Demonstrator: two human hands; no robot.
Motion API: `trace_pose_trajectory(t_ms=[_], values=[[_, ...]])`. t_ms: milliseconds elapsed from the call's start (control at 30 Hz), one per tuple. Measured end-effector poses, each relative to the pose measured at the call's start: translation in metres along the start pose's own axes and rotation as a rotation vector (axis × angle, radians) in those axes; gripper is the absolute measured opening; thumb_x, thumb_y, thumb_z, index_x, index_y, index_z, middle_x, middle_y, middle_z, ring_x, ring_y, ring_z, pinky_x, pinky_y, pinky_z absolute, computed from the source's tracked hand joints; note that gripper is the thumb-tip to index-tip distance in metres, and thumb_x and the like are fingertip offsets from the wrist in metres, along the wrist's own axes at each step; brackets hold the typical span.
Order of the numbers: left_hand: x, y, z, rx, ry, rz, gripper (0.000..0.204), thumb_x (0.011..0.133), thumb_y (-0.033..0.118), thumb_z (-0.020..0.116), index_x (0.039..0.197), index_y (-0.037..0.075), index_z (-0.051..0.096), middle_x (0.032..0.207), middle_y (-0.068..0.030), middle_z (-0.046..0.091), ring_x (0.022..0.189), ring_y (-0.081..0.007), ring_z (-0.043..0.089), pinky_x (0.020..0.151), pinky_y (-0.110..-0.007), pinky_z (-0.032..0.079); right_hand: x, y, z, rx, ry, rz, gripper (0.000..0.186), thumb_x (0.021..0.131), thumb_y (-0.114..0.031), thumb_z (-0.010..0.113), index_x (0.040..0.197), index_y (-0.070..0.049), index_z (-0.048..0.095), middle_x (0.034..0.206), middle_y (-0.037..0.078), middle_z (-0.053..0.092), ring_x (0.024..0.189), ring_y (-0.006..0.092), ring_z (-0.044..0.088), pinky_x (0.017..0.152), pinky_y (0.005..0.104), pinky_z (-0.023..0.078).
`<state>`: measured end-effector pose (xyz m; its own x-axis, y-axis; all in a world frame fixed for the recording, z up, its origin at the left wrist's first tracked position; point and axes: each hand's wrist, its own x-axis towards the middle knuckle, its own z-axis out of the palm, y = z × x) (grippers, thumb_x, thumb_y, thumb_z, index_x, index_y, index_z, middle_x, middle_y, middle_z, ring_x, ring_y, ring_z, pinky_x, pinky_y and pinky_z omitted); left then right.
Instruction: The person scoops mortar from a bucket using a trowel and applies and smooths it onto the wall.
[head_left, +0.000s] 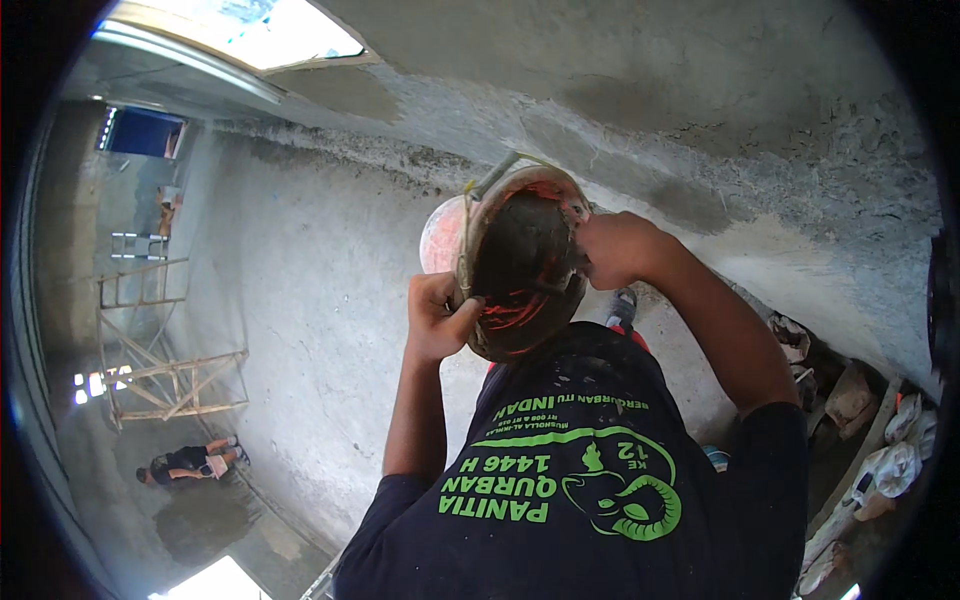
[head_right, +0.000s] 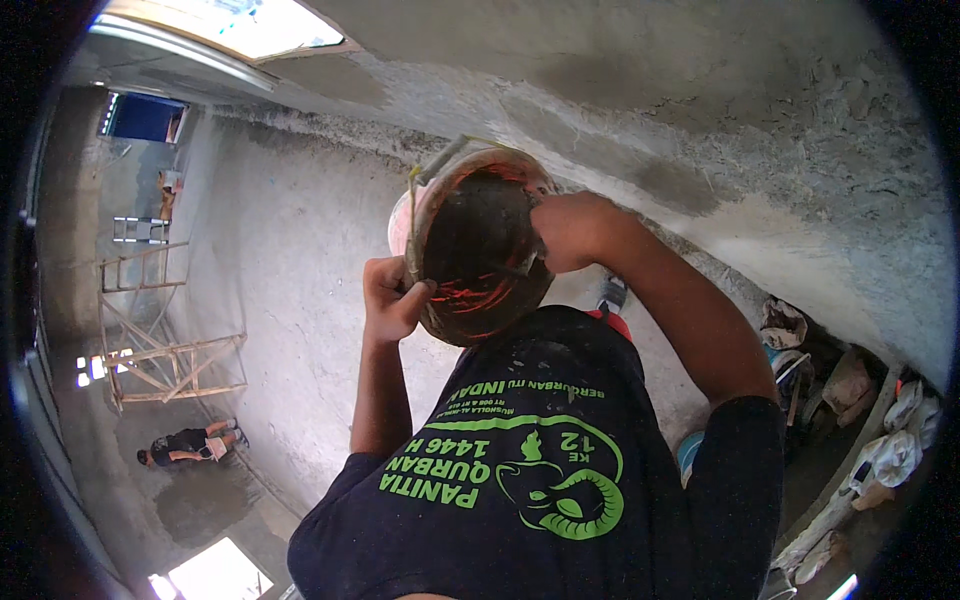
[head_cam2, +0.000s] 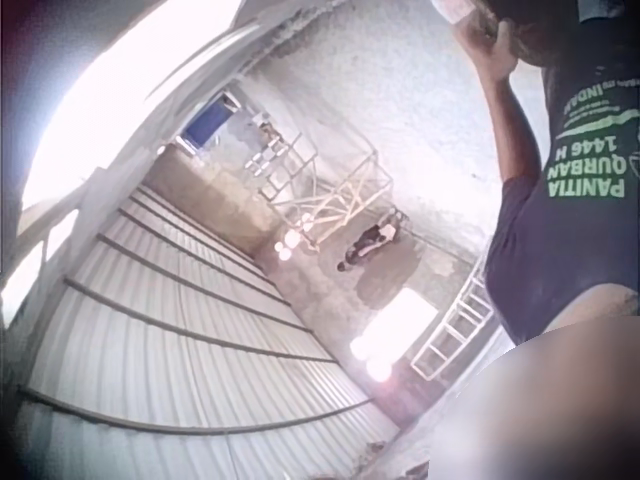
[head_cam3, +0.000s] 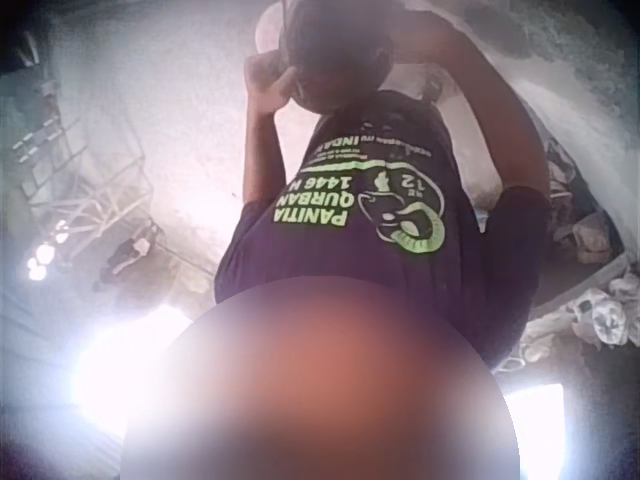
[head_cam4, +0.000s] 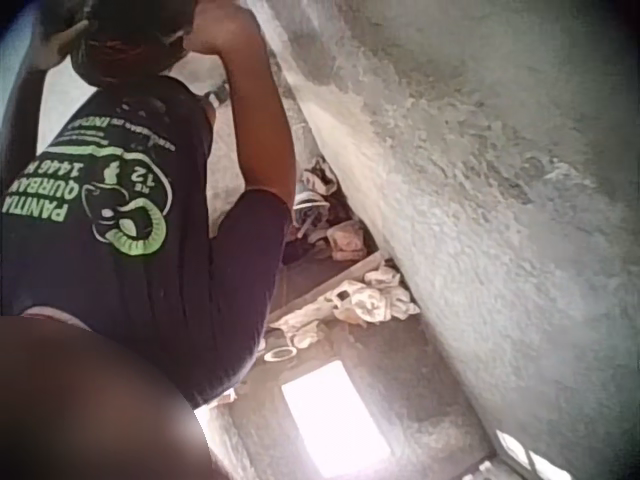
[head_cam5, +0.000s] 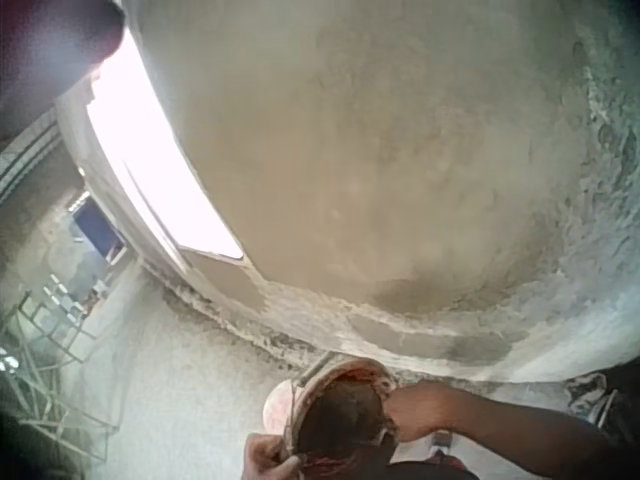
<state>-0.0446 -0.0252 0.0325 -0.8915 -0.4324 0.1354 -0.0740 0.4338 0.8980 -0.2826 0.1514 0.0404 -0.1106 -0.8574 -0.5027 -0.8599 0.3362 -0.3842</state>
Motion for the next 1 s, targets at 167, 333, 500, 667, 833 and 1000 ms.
trace_pose_trajectory(t_ms=[167, 333, 500, 667, 833, 1000], values=[[0.009, 0.002, 0.005, 0.019, -0.004, 0.053, 0.023, 0.070, 0.003, 0.062, 0.058, 0.000, 0.043, 0.049, 0.0013, 0.037, 0.046, -0.0071, 0.034, 0.043, -0.030, 0.029, 0.013, 0.012, 0.027, 0.318, -0.026, -0.261, 0.035, 0.085, -0.027, 0.064, 0.103, 0.002, 0.071, 0.087, 0.023, 0.070, 0.085, 0.0367, 0.069, 0.076, 0.0445, 0.055], [0.010, 0.000, 0.003, -0.033, 0.001, -0.060, 0.025, 0.073, 0.004, 0.065, 0.058, 0.001, 0.045, 0.051, 0.0018, 0.040, 0.048, -0.0067, 0.036, 0.044, -0.028, 0.030, 0.010, 0.065, 0.065, 0.806, -0.207, -0.289, 0.040, 0.091, -0.031, 0.064, 0.111, 0.004, 0.069, 0.084, 0.020, 0.070, 0.074, 0.0271, 0.069, 0.067, 0.0393, 0.056], [-0.001, -0.007, -0.001, -0.106, 0.058, -0.129, 0.029, 0.082, 0.013, 0.066, 0.063, 0.001, 0.048, 0.053, -0.0009, 0.038, 0.051, -0.0079, 0.036, 0.047, -0.030, 0.032, -0.024, 0.097, 0.126, 1.652, -0.252, -0.038, 0.037, 0.095, -0.031, 0.062, 0.111, 0.003, 0.066, 0.077, 0.009, 0.066, 0.053, 0.0147, 0.059, 0.048, 0.0307, 0.051], [-0.003, -0.019, 0.000, -0.150, 0.088, -0.133, 0.026, 0.083, 0.011, 0.064, 0.063, 0.002, 0.049, 0.055, 0.0016, 0.042, 0.054, -0.0064, 0.038, 0.047, -0.029, 0.031, -0.062, 0.087, 0.141, 1.581, -0.008, -0.061, 0.030, 0.091, -0.021, 0.070, 0.107, 0.003, 0.065, 0.074, 0.007, 0.064, 0.057, 0.0133, 0.059, 0.050, 0.0297, 0.048], [0.009, -0.011, 0.005, -0.196, 0.124, -0.196, 0.020, 0.083, 0.002, 0.060, 0.065, 0.002, 0.052, 0.061, 0.0052, 0.049, 0.057, -0.0044, 0.042, 0.050, -0.025, 0.033, -0.086, 0.085, 0.121, 1.287, 0.096, 0.041, 0.031, 0.086, -0.018, 0.078, 0.107, 0.001, 0.066, 0.082, 0.010, 0.067, 0.067, 0.0156, 0.063, 0.060, 0.0316, 0.052], [0.016, -0.016, 0.011, -0.243, 0.107, -0.205, 0.014, 0.082, 0.002, 0.059, 0.069, -0.001, 0.056, 0.062, 0.0043, 0.053, 0.057, -0.0047, 0.044, 0.051, -0.025, 0.034, -0.114, 0.076, 0.107, 0.852, 0.703, 0.151, 0.034, 0.080, -0.011, 0.082, 0.104, 0.003, 0.062, 0.098, 0.013, 0.066, 0.099, 0.0199, 0.064, 0.089, 0.0344, 0.051]])
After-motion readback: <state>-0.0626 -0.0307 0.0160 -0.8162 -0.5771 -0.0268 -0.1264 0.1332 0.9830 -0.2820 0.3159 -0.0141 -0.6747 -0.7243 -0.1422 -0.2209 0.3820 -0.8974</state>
